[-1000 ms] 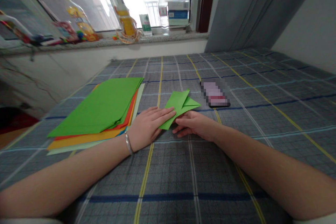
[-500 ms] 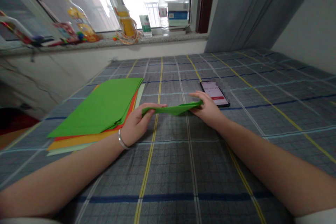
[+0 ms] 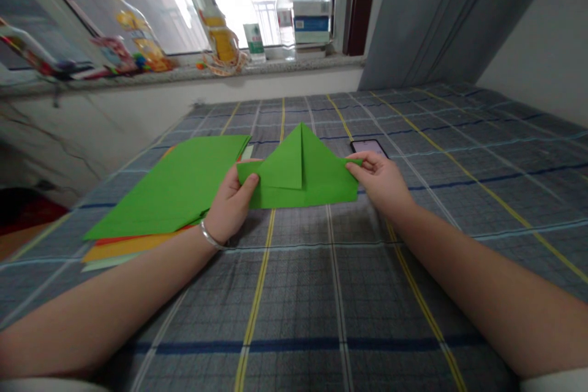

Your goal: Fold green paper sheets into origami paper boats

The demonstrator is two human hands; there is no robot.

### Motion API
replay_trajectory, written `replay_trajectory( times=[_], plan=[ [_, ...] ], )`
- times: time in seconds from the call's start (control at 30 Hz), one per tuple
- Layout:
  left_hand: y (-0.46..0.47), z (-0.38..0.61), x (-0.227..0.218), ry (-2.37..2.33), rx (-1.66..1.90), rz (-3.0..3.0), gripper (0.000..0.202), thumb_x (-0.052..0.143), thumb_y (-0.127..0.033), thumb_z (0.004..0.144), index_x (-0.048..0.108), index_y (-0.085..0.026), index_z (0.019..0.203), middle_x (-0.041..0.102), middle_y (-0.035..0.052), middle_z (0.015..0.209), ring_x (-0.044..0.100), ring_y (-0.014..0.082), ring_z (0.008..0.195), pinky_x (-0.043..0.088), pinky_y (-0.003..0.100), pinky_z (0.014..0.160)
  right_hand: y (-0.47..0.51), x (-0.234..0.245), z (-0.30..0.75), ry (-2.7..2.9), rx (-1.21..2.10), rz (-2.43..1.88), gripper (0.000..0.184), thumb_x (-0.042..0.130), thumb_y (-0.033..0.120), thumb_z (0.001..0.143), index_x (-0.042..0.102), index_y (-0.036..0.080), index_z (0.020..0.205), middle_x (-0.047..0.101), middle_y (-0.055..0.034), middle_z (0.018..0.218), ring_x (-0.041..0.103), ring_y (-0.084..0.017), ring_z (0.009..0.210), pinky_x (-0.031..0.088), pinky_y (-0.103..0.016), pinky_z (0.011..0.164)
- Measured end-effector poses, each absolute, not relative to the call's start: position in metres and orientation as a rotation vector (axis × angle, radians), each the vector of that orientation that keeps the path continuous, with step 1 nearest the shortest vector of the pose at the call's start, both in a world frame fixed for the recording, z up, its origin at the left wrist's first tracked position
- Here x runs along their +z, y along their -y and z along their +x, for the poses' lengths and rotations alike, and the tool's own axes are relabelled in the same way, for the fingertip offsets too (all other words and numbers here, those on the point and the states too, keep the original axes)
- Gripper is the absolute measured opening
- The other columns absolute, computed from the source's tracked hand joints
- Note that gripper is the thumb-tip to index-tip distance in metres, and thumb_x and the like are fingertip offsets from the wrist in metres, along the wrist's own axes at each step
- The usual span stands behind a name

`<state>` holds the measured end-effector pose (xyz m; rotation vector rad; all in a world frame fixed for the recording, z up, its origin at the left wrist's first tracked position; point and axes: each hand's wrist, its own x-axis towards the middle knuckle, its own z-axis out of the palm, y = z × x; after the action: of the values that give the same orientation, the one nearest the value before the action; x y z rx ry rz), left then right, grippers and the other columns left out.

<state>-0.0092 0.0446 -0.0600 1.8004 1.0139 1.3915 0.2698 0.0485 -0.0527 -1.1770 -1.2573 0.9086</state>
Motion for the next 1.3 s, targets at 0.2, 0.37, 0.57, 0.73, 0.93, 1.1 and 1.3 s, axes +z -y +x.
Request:
replay_trajectory(
  times=[0.2,0.37,0.57,0.73,0.93,1.1,1.3],
  plan=[
    [-0.041,-0.011,-0.057,-1.25,1.22,2.018,0.046,0.054,-0.025,0.087,0.047,-0.024,0.133,0.054,0.0052,0.13,0.055,0.02,0.11,0.045,0.037,0.099,-0.05,-0.057,0.272,1.31,1.004,-1.251,0.022,0.073,0.032,0.068,0.063,0.027,0.088,0.071,-0.0003,0.076,0.067,-0.018,0.063,0.053,-0.031,0.054],
    [-0.042,-0.012,-0.054,-1.355,0.946,1.975,0.045,0.052,-0.027,0.088,0.05,-0.024,0.133,0.062,0.0024,0.097,0.053,0.0121,0.063,0.048,0.026,0.06,-0.05,-0.064,0.274,1.565,0.786,-1.39,0.023,0.067,0.03,0.073,0.064,0.024,0.094,0.068,-0.0012,0.073,0.066,-0.019,0.066,0.05,-0.031,0.055],
    [-0.04,-0.01,-0.053,-1.487,0.763,2.116,0.06,0.056,-0.025,0.085,0.039,-0.024,0.143,0.049,-0.0049,0.065,0.04,0.01,0.048,0.038,0.023,0.05,-0.048,-0.064,0.276,1.953,0.455,-1.518,0.018,0.056,0.022,0.078,0.071,0.023,0.088,0.07,-0.0019,0.077,0.064,-0.02,0.069,0.051,-0.034,0.063],
    [-0.041,-0.011,-0.054,-1.463,0.686,2.241,0.057,0.054,-0.023,0.086,0.043,-0.027,0.141,0.065,0.0035,0.1,0.057,0.0157,0.07,0.049,0.033,0.075,-0.052,-0.072,0.277,2.098,0.36,-1.349,0.02,0.053,0.019,0.078,0.07,0.023,0.088,0.072,-0.0048,0.1,0.065,-0.023,0.098,0.049,-0.041,0.092],
    [-0.044,-0.01,-0.057,-1.508,0.55,2.343,0.04,0.053,-0.026,0.088,0.06,-0.028,0.127,0.067,0.0035,0.091,0.06,0.0228,0.088,0.049,0.041,0.086,-0.05,-0.071,0.275,2.218,0.263,-1.301,0.019,0.054,0.021,0.08,0.069,0.022,0.09,0.071,-0.0062,0.1,0.065,-0.023,0.097,0.049,-0.041,0.092],
    [-0.046,-0.011,-0.061,-1.47,0.581,2.501,0.035,0.055,-0.023,0.087,0.064,-0.023,0.121,0.064,0.0062,0.097,0.059,0.0227,0.097,0.048,0.042,0.094,-0.044,-0.068,0.273,2.302,0.189,-1.352,0.022,0.056,0.027,0.083,0.07,0.022,0.1,0.071,-0.006,0.106,0.065,-0.023,0.1,0.05,-0.041,0.093],
    [-0.037,-0.007,-0.062,-1.384,0.573,2.855,0.035,0.052,-0.023,0.09,0.064,-0.024,0.122,0.047,0.0097,0.141,0.041,0.031,0.132,0.033,0.054,0.111,-0.037,-0.069,0.259,2.463,-0.083,-1.117,0.034,0.051,0.013,0.085,0.069,0.022,0.112,0.063,-0.008,0.129,0.054,-0.026,0.122,0.042,-0.048,0.105]
  ],
)
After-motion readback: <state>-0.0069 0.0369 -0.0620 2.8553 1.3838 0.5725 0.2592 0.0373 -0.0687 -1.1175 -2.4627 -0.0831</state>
